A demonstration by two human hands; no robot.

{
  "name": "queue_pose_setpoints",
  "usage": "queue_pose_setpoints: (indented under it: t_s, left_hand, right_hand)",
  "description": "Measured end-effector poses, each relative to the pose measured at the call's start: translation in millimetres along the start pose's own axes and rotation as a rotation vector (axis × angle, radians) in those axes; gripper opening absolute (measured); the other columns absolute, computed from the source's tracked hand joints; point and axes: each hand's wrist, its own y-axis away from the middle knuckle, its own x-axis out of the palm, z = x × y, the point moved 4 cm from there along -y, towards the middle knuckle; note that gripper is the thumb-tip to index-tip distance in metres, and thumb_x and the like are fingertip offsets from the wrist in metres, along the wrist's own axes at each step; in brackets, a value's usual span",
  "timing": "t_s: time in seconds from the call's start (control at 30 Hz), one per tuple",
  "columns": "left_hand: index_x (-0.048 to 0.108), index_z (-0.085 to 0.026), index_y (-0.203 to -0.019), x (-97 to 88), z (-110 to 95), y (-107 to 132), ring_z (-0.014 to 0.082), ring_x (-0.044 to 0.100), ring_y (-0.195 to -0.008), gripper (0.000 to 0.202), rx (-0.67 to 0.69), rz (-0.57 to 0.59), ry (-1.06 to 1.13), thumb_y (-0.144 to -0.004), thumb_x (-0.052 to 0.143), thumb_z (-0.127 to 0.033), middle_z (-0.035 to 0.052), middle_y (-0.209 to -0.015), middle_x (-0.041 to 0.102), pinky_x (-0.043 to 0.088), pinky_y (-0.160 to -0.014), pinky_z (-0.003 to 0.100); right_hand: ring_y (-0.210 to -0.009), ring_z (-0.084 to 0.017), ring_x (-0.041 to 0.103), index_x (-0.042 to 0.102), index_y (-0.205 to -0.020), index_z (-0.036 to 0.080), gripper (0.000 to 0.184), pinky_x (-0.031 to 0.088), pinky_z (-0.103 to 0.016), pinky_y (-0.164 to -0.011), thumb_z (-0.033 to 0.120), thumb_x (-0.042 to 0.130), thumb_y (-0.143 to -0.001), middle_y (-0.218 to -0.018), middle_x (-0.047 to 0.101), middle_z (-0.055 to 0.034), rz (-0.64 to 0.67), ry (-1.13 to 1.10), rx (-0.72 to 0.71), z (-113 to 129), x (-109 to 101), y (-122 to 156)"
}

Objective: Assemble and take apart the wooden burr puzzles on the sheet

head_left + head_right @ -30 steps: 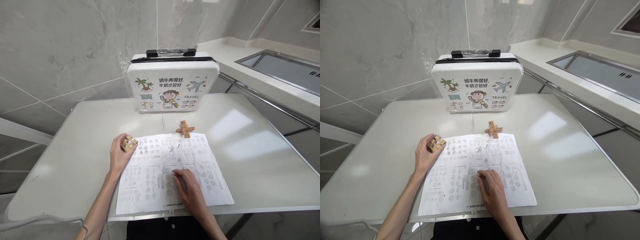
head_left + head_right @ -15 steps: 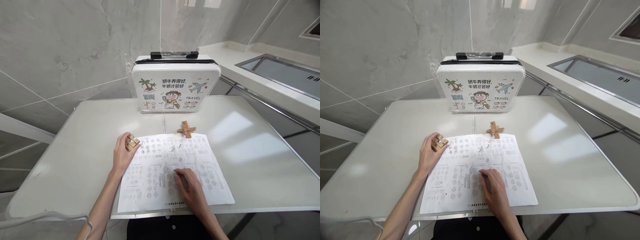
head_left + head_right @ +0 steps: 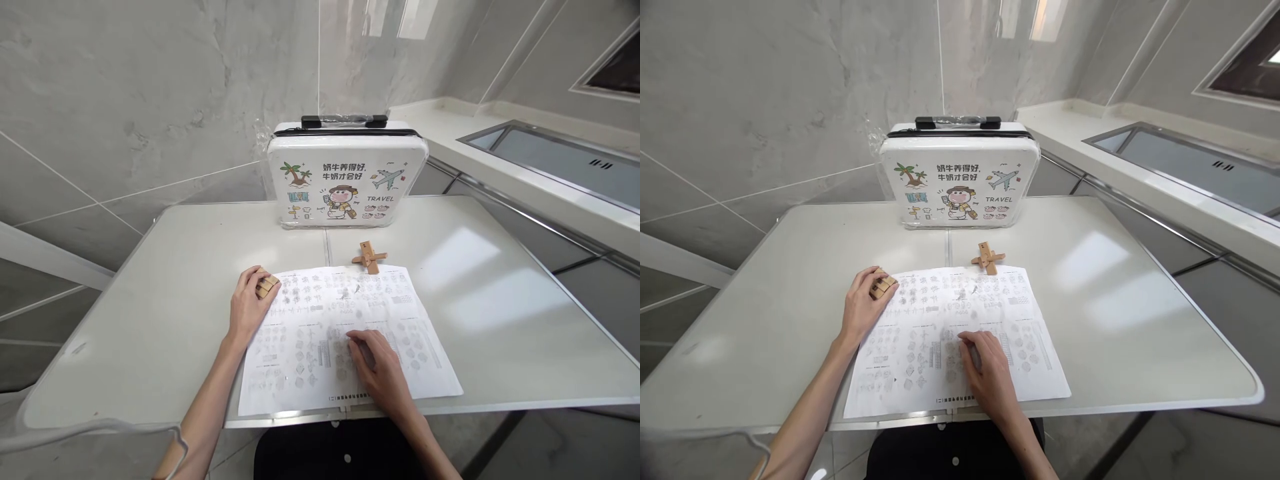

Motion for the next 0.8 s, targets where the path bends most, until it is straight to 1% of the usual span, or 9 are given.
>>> queue_pose_setpoints:
  t_s: [0.13,0.23,0.37,0.47,0.5,0.57,0.63,0.7,0.8]
  left_hand:
    - [0.069,-0.026,-0.119,-1.0,-1,1,0.027,0.069,-0.122,0.029,-0.007,-0.005,-0.003,-0.095,0.072,-0.042,0.0066,-0.142,0.063,0.056,-0.102,0.039]
    - [0.066,-0.025,-0.124,-3.0,-4,2,0.0297,0.066,-0.128,0.033,0.019,-0.035,-0.02,-0.096,0.072,-0.042,0.0087,-0.144,0.062,0.053,-0.107,0.043]
    - [0.062,-0.022,-0.128,-10.0,-15,3,0.0335,0.057,-0.138,0.034,0.167,-0.156,-0.043,-0.099,0.069,-0.037,0.0139,-0.144,0.061,0.046,-0.117,0.051]
    - [0.06,-0.023,-0.131,-10.6,-30,4,0.0332,0.055,-0.137,0.032,0.302,-0.177,-0.029,-0.101,0.067,-0.032,0.0144,-0.142,0.061,0.047,-0.116,0.052]
    - [0.06,-0.024,-0.131,-8.9,-36,5,0.0326,0.055,-0.136,0.031,0.341,-0.163,-0.017,-0.101,0.067,-0.031,0.0139,-0.141,0.061,0.047,-0.115,0.052]
    - [0.062,-0.025,-0.128,-2.7,-49,6,0.0311,0.057,-0.135,0.027,0.393,-0.114,0.023,-0.102,0.066,-0.029,0.0126,-0.139,0.062,0.047,-0.114,0.051]
    - [0.065,-0.026,-0.124,7.0,-62,7,0.0294,0.058,-0.134,0.02,0.406,-0.04,0.088,-0.103,0.064,-0.027,0.0114,-0.139,0.062,0.045,-0.116,0.05]
    - [0.068,-0.026,-0.119,19.7,-75,7,0.0274,0.059,-0.132,0.016,0.356,0.075,0.193,-0.105,0.061,-0.029,0.0103,-0.138,0.063,0.046,-0.114,0.046]
    - [0.071,-0.024,-0.111,37.2,-92,6,0.0252,0.065,-0.124,0.016,0.249,0.223,0.424,-0.105,0.059,-0.033,0.0097,-0.129,0.067,0.048,-0.11,0.041]
  right_hand:
    - [-0.098,-0.029,0.07,0.068,-0.119,0.026,0.022,0.062,-0.045,-0.083,0.037,0.051,-0.112,-0.104,0.072,-0.0097,-0.009,-0.015,0.0,-1,0,0]
    - [-0.099,-0.029,0.07,0.069,-0.12,0.026,0.023,0.061,-0.044,-0.084,0.039,0.052,-0.112,-0.105,0.072,-0.0095,-0.003,-0.032,0.019,-1,1,0]
    - [-0.103,-0.029,0.069,0.069,-0.121,0.027,0.024,0.059,-0.044,-0.088,0.04,0.052,-0.111,-0.108,0.072,-0.0093,0.035,-0.08,0.071,1,0,1]
    - [-0.098,-0.028,0.07,0.07,-0.119,0.026,0.026,0.058,-0.042,-0.084,0.044,0.053,-0.11,-0.107,0.073,-0.0093,0.088,-0.143,0.117,-1,-5,-6]
    - [-0.094,-0.027,0.07,0.071,-0.118,0.026,0.028,0.057,-0.041,-0.081,0.046,0.054,-0.109,-0.104,0.074,-0.0091,0.101,-0.174,0.138,-2,-8,-11]
    - [-0.092,-0.026,0.07,0.072,-0.115,0.024,0.032,0.056,-0.039,-0.081,0.05,0.057,-0.108,-0.099,0.075,-0.0085,0.109,-0.273,0.18,-7,-16,-26]
    - [-0.088,-0.023,0.069,0.073,-0.11,0.022,0.035,0.055,-0.036,-0.08,0.055,0.061,-0.105,-0.095,0.074,-0.0074,0.092,-0.409,0.231,-14,-25,-46]
    - [-0.08,-0.02,0.065,0.073,-0.101,0.02,0.04,0.052,-0.031,-0.069,0.059,0.065,-0.102,-0.092,0.071,-0.0062,0.08,-0.559,0.32,-24,-33,-66]
    - [-0.079,-0.016,0.064,0.075,-0.102,0.018,0.038,0.048,-0.023,-0.057,0.056,0.073,-0.099,-0.093,0.069,-0.0052,0.117,-0.886,0.475,-42,-35,-92]
